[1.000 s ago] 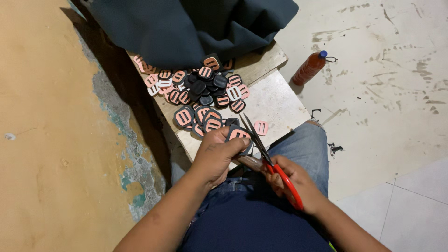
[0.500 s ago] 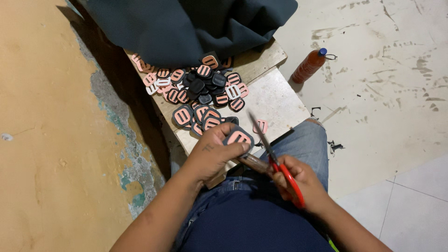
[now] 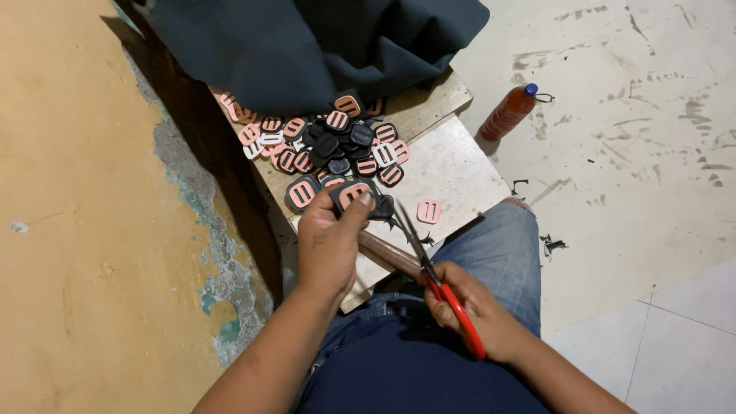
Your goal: The person sits on the floor and uses red-handled scissors to trim the edges of small black fabric patches with pink numerals. They pick each patch from a pile, cut around the numeral, and place the finished piece back on the pile.
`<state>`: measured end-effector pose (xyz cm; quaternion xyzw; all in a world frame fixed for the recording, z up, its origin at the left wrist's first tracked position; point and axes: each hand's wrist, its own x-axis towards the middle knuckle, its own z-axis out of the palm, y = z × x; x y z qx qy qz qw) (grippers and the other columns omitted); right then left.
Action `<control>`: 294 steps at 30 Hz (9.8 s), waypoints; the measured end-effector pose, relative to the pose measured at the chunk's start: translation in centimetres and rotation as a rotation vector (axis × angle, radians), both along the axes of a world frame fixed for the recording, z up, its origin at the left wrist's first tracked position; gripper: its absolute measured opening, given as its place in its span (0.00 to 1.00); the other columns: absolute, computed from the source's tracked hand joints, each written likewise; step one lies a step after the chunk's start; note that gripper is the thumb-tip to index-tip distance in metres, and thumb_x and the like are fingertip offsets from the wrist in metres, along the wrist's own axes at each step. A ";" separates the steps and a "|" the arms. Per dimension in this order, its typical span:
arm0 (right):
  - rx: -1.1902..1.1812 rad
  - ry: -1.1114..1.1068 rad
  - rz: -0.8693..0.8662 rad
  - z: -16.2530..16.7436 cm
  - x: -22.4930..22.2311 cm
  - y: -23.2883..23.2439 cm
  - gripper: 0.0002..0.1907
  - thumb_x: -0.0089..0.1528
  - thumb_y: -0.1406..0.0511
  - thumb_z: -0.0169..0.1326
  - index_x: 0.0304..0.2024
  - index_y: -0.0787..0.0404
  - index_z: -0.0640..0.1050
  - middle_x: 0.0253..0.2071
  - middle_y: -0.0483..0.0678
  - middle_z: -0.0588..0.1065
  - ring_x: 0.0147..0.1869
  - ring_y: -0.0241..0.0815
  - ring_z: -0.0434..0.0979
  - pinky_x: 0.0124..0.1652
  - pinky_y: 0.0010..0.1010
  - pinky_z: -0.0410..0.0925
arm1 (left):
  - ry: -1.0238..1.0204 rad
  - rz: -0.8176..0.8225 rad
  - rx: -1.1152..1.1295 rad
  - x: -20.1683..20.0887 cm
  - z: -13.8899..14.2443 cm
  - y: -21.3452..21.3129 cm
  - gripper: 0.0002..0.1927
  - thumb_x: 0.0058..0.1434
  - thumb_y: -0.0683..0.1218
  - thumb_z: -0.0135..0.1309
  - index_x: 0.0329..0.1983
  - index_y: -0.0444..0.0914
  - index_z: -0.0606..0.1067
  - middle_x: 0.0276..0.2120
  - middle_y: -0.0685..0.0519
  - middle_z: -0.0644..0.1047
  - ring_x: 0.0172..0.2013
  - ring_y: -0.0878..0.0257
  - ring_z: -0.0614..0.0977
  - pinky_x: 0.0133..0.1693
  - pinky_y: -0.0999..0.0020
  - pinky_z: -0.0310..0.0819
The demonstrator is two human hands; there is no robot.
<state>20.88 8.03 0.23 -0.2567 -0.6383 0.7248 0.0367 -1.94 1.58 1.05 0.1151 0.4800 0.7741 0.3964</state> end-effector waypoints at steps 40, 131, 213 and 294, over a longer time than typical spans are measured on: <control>-0.088 -0.110 -0.215 -2.5 0.7 0.9 0.17 0.63 0.58 0.53 0.47 0.64 0.73 0.28 0.44 0.72 0.26 0.34 0.72 0.27 0.25 0.68 | 0.157 -0.510 -0.312 1.5 1.1 -1.4 0.14 0.60 0.40 0.55 0.48 0.34 0.69 0.34 0.51 0.80 0.31 0.68 0.83 0.31 0.74 0.77; -0.107 -0.054 -0.024 -0.8 0.0 0.7 0.18 0.65 0.59 0.53 0.51 0.64 0.70 0.31 0.42 0.67 0.33 0.32 0.64 0.33 0.24 0.63 | -0.133 -0.443 -0.184 1.7 0.7 -2.1 0.07 0.60 0.37 0.59 0.41 0.31 0.79 0.34 0.51 0.81 0.34 0.67 0.81 0.40 0.73 0.77; -0.405 0.182 0.109 -0.6 -1.0 0.5 0.36 0.60 0.41 0.57 0.52 0.64 0.72 0.30 0.47 0.69 0.31 0.39 0.70 0.31 0.27 0.63 | 0.005 0.115 -0.106 -1.5 -4.1 -3.9 0.05 0.65 0.38 0.54 0.43 0.31 0.76 0.37 0.48 0.81 0.38 0.64 0.81 0.46 0.70 0.75; 0.003 -0.041 -0.011 2.5 -5.9 4.8 0.21 0.64 0.61 0.48 0.58 0.62 0.67 0.39 0.45 0.70 0.40 0.35 0.72 0.43 0.27 0.70 | 0.033 -0.190 -0.049 -1.0 4.4 0.9 0.11 0.68 0.45 0.52 0.40 0.34 0.81 0.31 0.55 0.80 0.31 0.70 0.77 0.37 0.72 0.71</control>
